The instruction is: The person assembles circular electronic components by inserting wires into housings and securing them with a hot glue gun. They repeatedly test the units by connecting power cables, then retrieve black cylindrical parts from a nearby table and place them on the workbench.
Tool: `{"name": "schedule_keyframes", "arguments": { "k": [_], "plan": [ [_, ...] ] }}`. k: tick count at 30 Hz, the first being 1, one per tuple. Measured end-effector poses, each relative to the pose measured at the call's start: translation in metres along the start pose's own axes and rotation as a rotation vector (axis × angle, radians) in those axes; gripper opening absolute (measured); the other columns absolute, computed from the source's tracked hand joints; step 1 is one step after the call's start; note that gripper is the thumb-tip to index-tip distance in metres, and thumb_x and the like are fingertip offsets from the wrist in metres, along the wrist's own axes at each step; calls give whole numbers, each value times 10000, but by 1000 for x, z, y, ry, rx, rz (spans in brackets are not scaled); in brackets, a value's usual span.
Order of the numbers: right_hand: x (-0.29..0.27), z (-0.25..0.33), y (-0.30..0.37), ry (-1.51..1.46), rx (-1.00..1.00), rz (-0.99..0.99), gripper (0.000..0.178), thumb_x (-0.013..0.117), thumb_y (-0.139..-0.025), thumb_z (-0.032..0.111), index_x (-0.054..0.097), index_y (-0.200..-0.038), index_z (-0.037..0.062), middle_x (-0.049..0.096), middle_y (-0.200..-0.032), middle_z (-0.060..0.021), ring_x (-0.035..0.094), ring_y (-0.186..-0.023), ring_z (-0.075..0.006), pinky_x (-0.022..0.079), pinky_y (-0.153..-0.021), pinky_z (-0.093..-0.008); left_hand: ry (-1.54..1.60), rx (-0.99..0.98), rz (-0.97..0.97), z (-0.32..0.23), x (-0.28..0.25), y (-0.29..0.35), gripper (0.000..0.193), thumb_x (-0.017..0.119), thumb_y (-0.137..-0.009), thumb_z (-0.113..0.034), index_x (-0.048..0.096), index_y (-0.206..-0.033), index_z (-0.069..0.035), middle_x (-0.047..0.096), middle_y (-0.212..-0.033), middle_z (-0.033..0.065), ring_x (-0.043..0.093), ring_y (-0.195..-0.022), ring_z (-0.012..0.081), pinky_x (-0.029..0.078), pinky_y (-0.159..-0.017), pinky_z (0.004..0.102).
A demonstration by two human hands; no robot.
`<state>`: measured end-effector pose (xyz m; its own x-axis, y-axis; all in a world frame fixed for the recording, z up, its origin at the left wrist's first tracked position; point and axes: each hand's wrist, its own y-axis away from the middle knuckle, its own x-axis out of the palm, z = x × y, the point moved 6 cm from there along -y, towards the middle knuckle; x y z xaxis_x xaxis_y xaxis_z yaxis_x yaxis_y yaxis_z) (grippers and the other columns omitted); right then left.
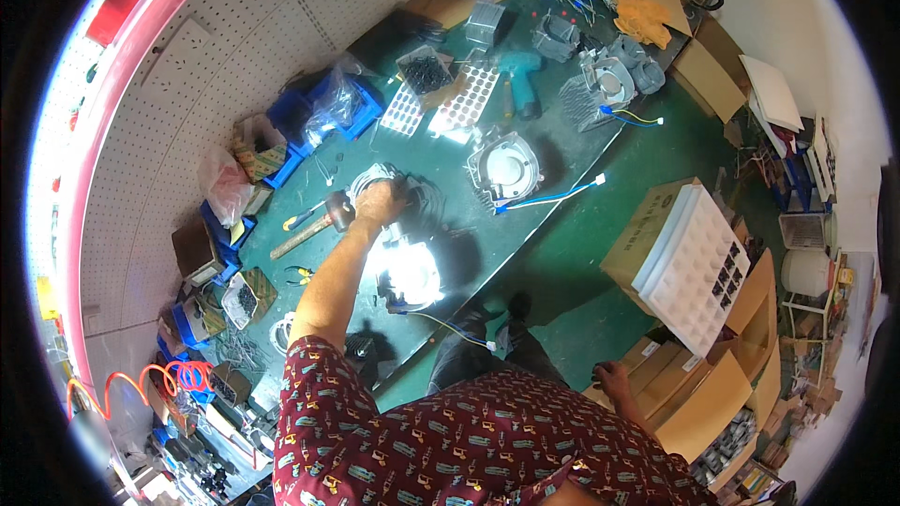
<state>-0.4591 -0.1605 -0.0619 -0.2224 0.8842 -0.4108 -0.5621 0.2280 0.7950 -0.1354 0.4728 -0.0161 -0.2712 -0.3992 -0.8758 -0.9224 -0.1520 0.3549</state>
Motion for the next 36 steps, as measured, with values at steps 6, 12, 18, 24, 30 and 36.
{"name": "schedule_keyframes", "arguments": {
  "k": [6, 12, 18, 24, 30, 36],
  "plan": [
    [5, 21, 0, 1, -66, -13, 287, 639, -924, 152, 654, -1086, -84, 702, -927, -161, 697, -789, -243, 580, -655, -379, 304, 142, -3, 26, 14, -10, 304, 730, -742, -173, 675, -982, 4, 679, -869, 187, 658, -813, 323, 518, -768, 419],
    [7, 46, -16, 23, -219, -7, 259, 662, -912, 137, 664, -1056, -79, 698, -872, -139, 686, -733, -221, 562, -617, -349, 1099, 138, 3, 47, 0, -5, 91, 614, -919, -84, 582, -977, -21, 602, -760, 14, 556, -668, 98, 467, -590, 272],
    [12, 167, -6, -199, -438, -91, 194, 635, -922, 67, 657, -1057, -71, 696, -923, -113, 668, -757, -167, 561, -634, -299, 1348, 59, -261, 48, -52, 46, 96, 636, -941, -112, 595, -984, -37, 568, -789, -27, 523, -692, 69, 449, -612, 240],
    [64, 362, 82, -437, -806, 297, 297, 645, -963, 133, 611, -1192, -53, 689, -1078, -152, 684, -928, -196, 587, -811, -337, 1411, 227, -197, 2, -111, 159, 190, 674, -930, -168, 601, -1052, -43, 600, -871, -21, 548, -763, 72, 455, -696, 230],
    [177, 427, 156, -496, -597, 1148, 444, 579, -1013, 310, 549, -1307, -22, 639, -1235, -166, 648, -1103, -255, 559, -932, -429, 1277, 271, 2, -53, -109, 288, 234, 696, -938, -253, 640, -1049, -54, 609, -883, -23, 532, -798, 73, 441, -730, 247],
    [242, 362, 213, -6, -511, 1351, 298, 609, -987, 197, 596, -1159, -46, 694, -896, -130, 692, -716, -176, 585, -614, -284, 907, 208, -294, -56, -74, 372, 210, 676, -950, -162, 643, -1066, 10, 624, -841, 0, 546, -773, 84, 456, -670, 271]
  ]
}}
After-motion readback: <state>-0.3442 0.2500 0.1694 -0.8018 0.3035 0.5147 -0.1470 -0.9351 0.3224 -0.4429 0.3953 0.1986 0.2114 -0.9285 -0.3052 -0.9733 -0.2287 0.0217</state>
